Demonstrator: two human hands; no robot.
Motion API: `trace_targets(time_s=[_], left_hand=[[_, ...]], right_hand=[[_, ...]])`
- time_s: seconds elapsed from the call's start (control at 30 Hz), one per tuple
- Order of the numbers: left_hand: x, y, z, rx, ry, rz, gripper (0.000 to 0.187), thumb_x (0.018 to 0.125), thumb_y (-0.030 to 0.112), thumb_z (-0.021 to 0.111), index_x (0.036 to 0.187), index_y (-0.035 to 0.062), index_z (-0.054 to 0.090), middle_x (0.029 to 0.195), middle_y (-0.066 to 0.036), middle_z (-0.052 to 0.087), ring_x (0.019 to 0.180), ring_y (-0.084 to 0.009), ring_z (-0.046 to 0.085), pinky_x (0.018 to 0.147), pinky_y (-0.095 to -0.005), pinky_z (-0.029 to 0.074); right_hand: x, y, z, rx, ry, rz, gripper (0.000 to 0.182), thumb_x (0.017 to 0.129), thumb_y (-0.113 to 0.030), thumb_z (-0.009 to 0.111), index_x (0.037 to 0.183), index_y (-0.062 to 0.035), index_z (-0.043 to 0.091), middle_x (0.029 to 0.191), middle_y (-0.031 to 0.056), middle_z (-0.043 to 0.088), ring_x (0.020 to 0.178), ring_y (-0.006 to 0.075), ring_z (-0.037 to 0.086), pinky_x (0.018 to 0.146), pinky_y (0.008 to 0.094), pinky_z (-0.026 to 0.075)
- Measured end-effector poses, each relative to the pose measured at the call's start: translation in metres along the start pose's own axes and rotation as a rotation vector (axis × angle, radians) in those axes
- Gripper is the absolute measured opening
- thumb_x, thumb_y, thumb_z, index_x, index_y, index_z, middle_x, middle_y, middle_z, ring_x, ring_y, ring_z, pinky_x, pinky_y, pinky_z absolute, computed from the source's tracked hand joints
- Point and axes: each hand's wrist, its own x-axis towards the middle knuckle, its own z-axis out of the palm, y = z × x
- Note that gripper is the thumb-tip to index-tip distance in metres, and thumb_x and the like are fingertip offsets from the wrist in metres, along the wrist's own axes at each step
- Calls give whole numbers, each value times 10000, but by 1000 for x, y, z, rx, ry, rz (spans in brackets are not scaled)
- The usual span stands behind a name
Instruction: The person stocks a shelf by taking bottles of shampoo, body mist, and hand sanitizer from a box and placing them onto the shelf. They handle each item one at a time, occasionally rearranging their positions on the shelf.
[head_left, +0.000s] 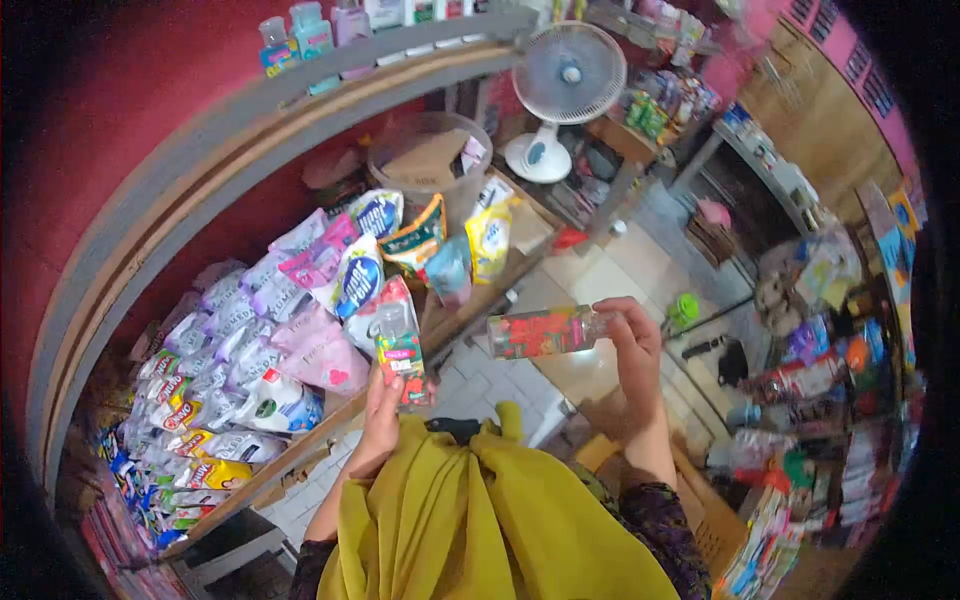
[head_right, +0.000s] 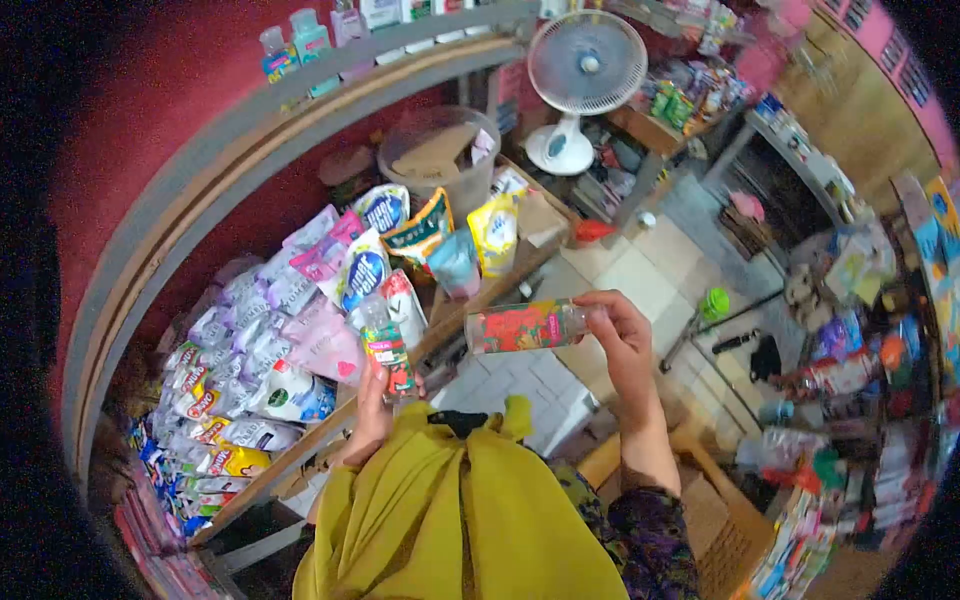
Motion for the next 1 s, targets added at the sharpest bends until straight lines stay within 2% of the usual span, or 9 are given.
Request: trace_targets(time_s=[0.27, 0.4, 0.5, 0.53, 0.67, 0.8, 0.87, 0.93, 1.0], left_hand=[[55, 21, -12, 0, 65, 142, 423, 957, 327, 453, 1262, 52, 351, 952, -126, 604, 822, -201, 613, 762, -339, 500], [61, 42, -6, 59, 94, 213, 487, 950, 274, 472, 1346, 50, 300, 1041, -107, 587, 895, -188, 595, 816, -338, 478], [60, 52, -10, 172, 191, 248, 487, 939, 227, 495, 1348, 35, 315, 1130, -72, 551, 996, -158, 549, 884, -316, 431], [57, 58, -13, 203, 206, 262, 486, 937, 216, 497, 1349, 31, 319, 1154, -69, 541, 1022, -156, 537, 901, -315, 419], [53, 55, -13, 214, 318, 361, 487, 929, 195, 506, 1349, 19, 331, 1186, -77, 531, 1063, -159, 521, 926, -319, 405], [59, 59, 17, 258, 516, 429, 462, 915, 174, 530, 1317, 18, 364, 1162, -61, 535, 1039, -145, 516, 923, -318, 404], [61, 49, 17, 258, 547, 422, 468, 907, 174, 545, 1314, 15, 377, 1184, -63, 525, 1062, -152, 505, 938, -326, 394], [63, 42, 22, 325, 630, 454, 462, 905, 176, 550, 1307, 18, 389, 1191, -65, 523, 1066, -154, 506, 940, -328, 395], [64, 36, 33, 247, 721, 512, 446, 901, 188, 562, 1289, 27, 412, 1161, -63, 548, 1041, -154, 528, 923, -322, 407]], right_hand=[[106, 16, 4, 139, -178, -52, 239, 876, -72, 576, 1099, 10, 557, 964, 98, 630, 809, 175, 622, 730, 304, 511], [167, -10, 2, 123, -257, -103, 258, 848, -31, 603, 1099, 13, 562, 1027, 83, 605, 840, 154, 611, 724, 287, 511], [221, -53, 24, -92, -290, -460, 260, 823, -25, 644, 1072, 16, 580, 1044, 64, 589, 882, 113, 562, 789, 250, 464], [235, -69, 33, -51, -291, -381, 246, 816, -22, 651, 1052, 12, 592, 1061, 67, 586, 907, 119, 558, 819, 255, 453], [307, -132, 85, -197, -333, -888, 270, 798, -46, 677, 1051, 3, 595, 1044, 69, 611, 954, 123, 566, 837, 253, 440], [374, -179, 148, -164, -362, -1198, 262, 807, -96, 676, 1047, -39, 586, 967, 66, 644, 866, 115, 611, 759, 258, 472], [404, -191, 188, -77, -406, -1255, 272, 798, -155, 683, 1027, -63, 568, 882, 92, 654, 807, 182, 649, 702, 290, 489], [425, -199, 219, -278, -403, -1302, 289, 787, -229, 681, 1000, -83, 553, 825, 116, 657, 822, 258, 651, 674, 330, 492], [447, -198, 252, -427, -536, -1224, 297, 780, -308, 662, 983, -114, 562, 810, 107, 671, 848, 292, 645, 738, 402, 464]])
